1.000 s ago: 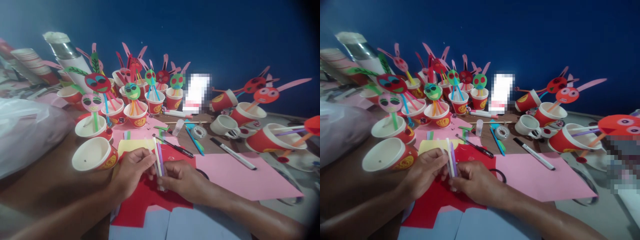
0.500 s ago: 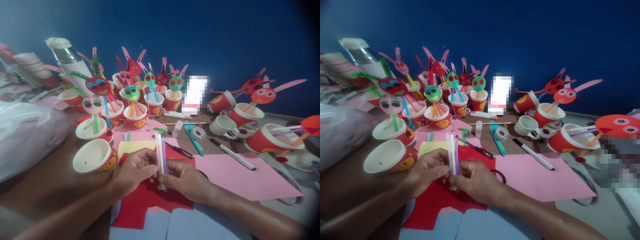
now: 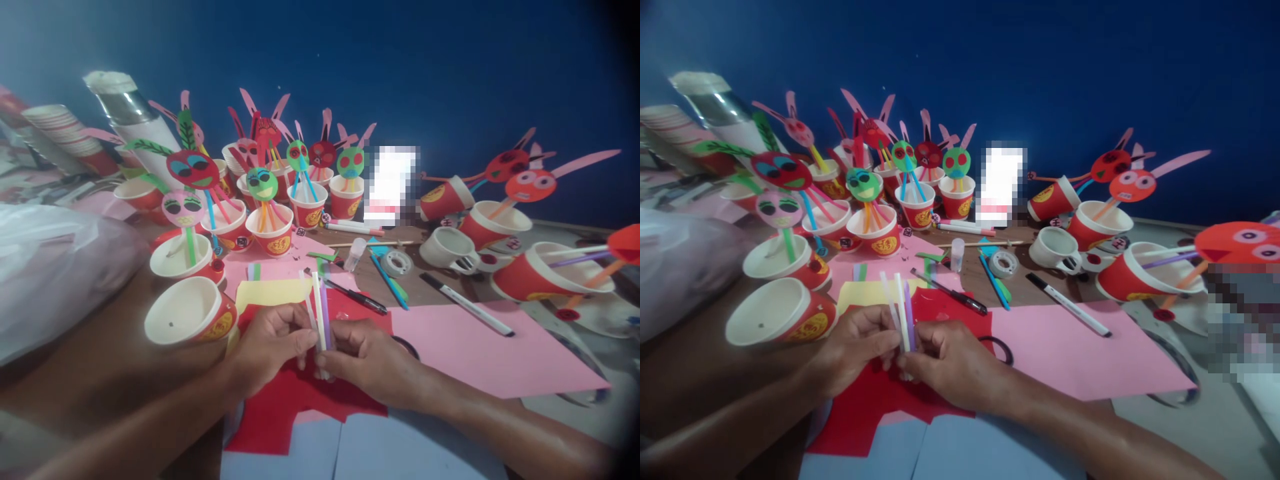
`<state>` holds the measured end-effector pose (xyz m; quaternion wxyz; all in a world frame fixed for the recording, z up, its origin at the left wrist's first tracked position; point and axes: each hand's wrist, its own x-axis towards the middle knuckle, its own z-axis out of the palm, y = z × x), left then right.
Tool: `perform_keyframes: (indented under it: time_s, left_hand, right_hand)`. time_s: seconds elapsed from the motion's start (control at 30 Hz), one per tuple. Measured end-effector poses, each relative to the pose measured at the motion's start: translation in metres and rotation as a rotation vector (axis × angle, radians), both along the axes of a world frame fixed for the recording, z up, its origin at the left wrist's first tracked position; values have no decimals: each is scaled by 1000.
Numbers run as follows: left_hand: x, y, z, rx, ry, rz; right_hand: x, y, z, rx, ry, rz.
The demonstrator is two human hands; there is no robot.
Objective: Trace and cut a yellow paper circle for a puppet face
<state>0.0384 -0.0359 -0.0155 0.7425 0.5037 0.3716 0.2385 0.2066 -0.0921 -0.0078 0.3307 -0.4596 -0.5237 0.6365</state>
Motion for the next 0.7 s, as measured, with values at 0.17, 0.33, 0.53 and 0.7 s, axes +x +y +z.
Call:
perform_keyframes:
  time_s: [0.17, 0.33, 0.53, 0.7]
  left_hand:
    - [-1, 2, -5, -46, -23, -47]
    - [-3, 7, -2, -14, -30, 67]
    - [-6, 9, 4, -3, -59, 110]
    - [-1, 5, 5, -51, -170, 142]
  right_hand:
    - [0, 3, 0, -1, 60, 15]
    - [2, 1, 0, -16, -78, 36]
    - [2, -3, -2, 8, -216, 55]
    - [1, 0, -2, 23, -148, 52]
